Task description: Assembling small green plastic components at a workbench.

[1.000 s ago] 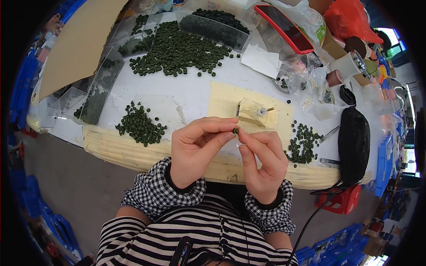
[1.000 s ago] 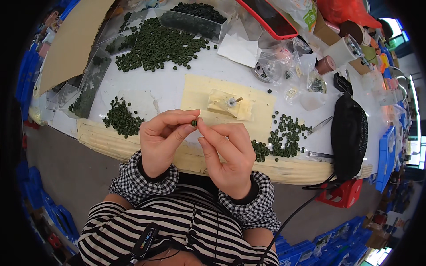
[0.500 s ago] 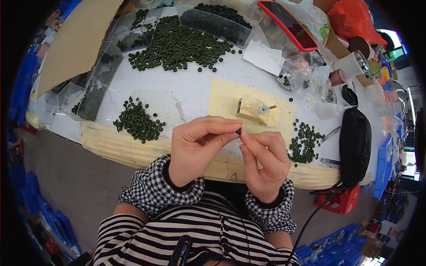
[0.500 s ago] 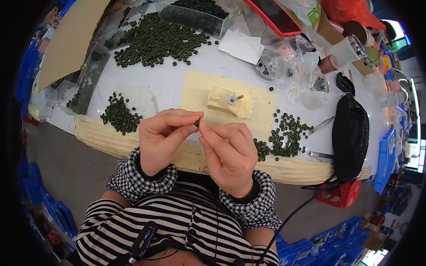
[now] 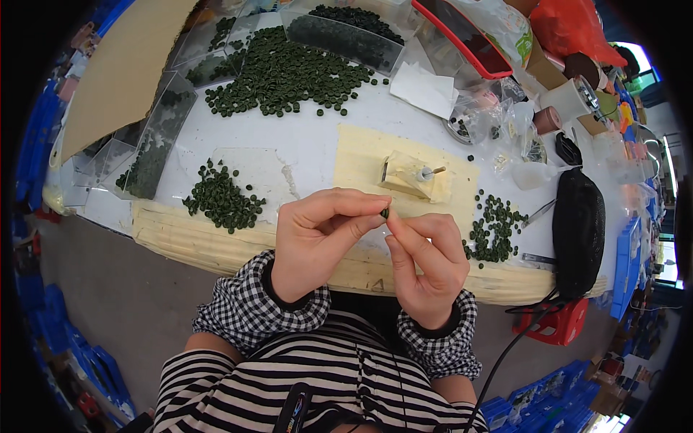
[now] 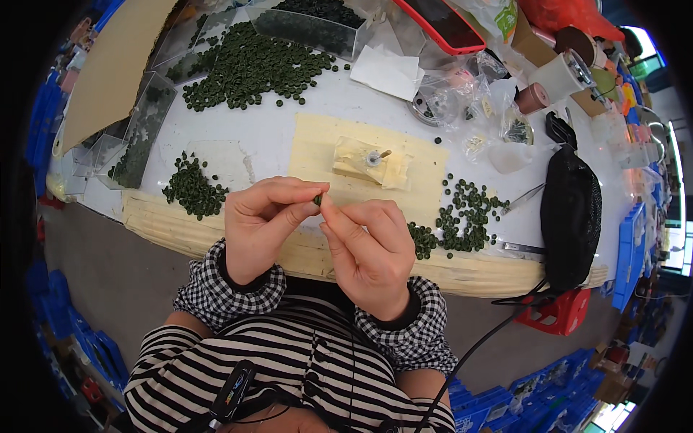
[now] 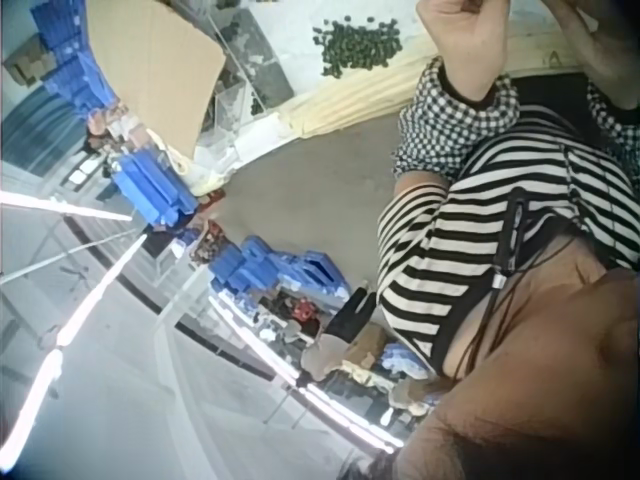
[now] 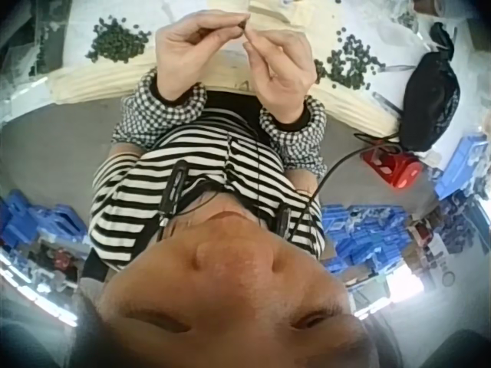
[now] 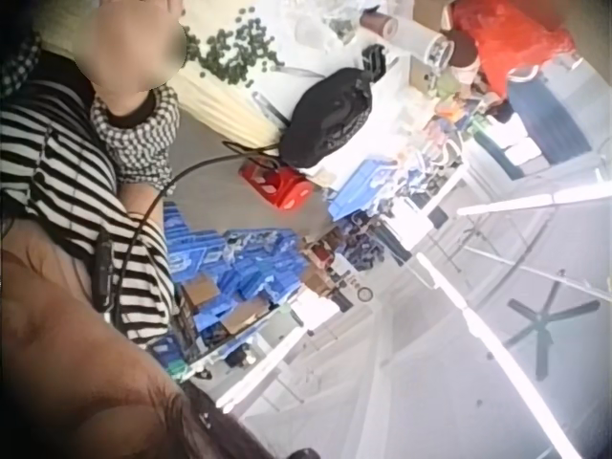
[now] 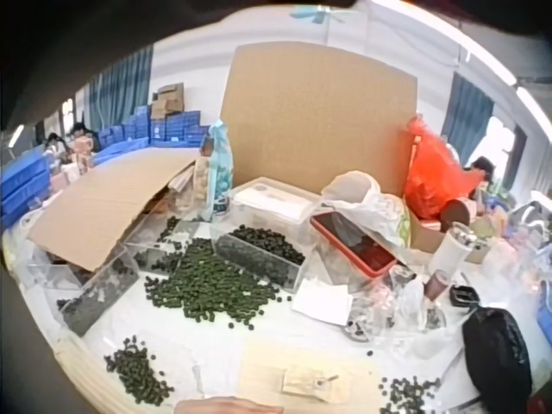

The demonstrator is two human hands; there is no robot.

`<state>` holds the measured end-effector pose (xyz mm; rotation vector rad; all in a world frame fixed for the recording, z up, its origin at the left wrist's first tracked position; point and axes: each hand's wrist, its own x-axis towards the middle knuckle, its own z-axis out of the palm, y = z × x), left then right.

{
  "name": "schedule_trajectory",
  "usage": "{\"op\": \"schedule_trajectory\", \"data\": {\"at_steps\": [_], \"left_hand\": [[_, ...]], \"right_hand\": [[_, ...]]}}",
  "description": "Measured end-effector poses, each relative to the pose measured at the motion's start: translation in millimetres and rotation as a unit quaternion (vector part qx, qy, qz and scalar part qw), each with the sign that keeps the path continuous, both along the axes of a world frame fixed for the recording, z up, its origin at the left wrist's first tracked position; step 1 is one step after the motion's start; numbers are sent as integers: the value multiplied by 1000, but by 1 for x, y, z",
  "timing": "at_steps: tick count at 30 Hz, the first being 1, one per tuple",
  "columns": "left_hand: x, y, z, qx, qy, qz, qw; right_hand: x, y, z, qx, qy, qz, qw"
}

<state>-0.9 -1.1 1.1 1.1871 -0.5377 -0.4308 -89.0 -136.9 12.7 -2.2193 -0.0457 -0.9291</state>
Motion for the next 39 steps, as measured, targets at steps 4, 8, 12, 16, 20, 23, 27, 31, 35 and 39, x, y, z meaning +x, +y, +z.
{"op": "schedule_trajectory", "data": {"at_steps": [4,8,12,16,20,23,27,31,35,39], "left_hand": [[0,1,0,5,6,-5,1000],[0,2,2,7,13,-10,1000],[0,2,2,9,13,-12,1000],[-1,0,5,15,16,-5,1000],[4,7,6,105,-131,21,986],[8,11,12,144,-121,4,982],[-1,4,14,138,-128,-28,982],[6,17,17,207,-284,-42,935],[12,35,16,203,-353,-136,903],[14,38,14,187,-253,-62,947]], "right_hand": [[0,0,1,-8,0,3,1000],[0,0,1,-14,-1,3,1000],[-1,0,0,-9,3,3,1000],[-3,-1,1,24,17,1,1000],[-16,-8,7,67,52,-73,994],[-26,-17,9,91,79,-105,987],[-28,-14,7,65,71,-83,992],[-33,-19,4,86,56,-133,986],[-42,-30,-3,106,46,-160,980],[-46,-25,-7,95,26,-109,989]]}}
